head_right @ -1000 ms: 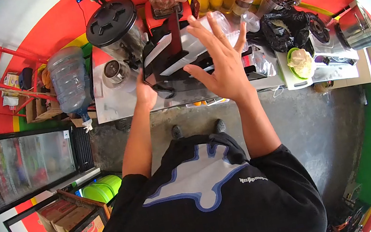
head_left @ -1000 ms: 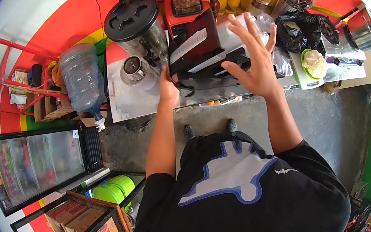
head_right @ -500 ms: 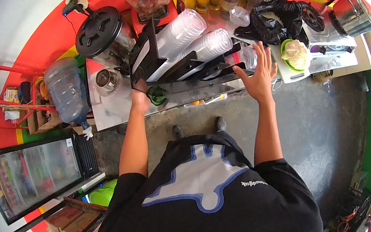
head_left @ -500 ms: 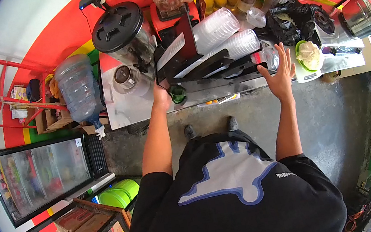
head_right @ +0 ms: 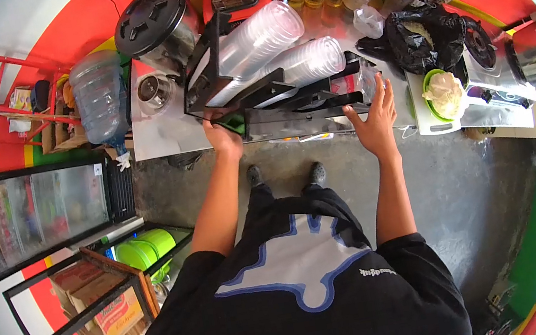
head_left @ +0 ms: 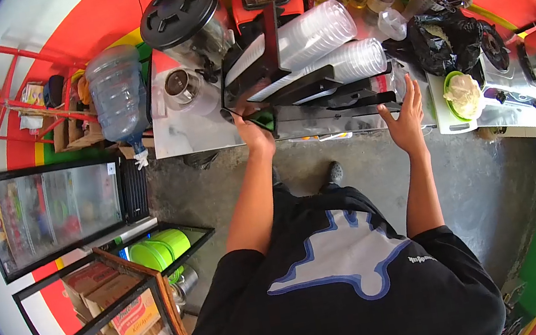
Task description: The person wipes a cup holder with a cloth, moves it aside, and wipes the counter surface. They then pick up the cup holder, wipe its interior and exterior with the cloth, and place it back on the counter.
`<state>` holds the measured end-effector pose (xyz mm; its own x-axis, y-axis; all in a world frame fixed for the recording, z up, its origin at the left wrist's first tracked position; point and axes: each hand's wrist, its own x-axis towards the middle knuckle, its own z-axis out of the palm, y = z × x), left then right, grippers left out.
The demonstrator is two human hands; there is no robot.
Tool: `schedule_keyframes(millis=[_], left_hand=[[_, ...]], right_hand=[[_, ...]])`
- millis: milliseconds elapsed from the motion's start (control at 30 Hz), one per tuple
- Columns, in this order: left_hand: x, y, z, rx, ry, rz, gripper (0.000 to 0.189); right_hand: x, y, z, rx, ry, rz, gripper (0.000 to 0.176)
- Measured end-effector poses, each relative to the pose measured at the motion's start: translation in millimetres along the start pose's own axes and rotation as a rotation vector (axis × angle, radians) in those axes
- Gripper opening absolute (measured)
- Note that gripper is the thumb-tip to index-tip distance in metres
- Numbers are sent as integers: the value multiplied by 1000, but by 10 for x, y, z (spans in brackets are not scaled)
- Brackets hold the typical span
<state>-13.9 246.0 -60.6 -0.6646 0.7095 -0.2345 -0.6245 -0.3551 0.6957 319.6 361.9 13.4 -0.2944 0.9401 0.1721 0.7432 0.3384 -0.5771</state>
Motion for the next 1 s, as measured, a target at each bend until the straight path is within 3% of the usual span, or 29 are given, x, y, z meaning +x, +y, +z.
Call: schedule_keyframes(millis=[100,200,267,333,367,500,600,767,867,933,1000], left_hand=[[-112,-83,149,-142,324,-14,50],[-189,-29,234,-139,390,-38,54],[-276,45,276,-154,302,-56,50],[-271,55,234,85,499,-97,46],[-289,60,198,37,547,-89,29],[-452,218,159,243,615,-67,31],[-657,552,214,210,430,158,44],[-932,1183,582,251,134,449,34],[-1118,1488,937,399,-52,517,38],[-1247,1644,1188,424,-91,521,43],[-1403,1767,1491,659,-371,504,47]], right_hand=[[-5,9,-22,-16,2,-36,104],[-6,58,-46,-31,3,-76,103],[0,71,-101,-13,8,-78,102],[11,89,-152,-2,-50,-49,100],[23,108,-160,11,-24,-75,101],[49,191,-236,-23,-14,-131,96],[93,244,-339,-4,-64,-145,95],[138,172,-625,-1,-78,-138,84],[216,-44,-865,121,-17,-172,70],[300,-202,-1028,477,-117,-231,58],[351,-404,-1119,518,-100,-326,53]])
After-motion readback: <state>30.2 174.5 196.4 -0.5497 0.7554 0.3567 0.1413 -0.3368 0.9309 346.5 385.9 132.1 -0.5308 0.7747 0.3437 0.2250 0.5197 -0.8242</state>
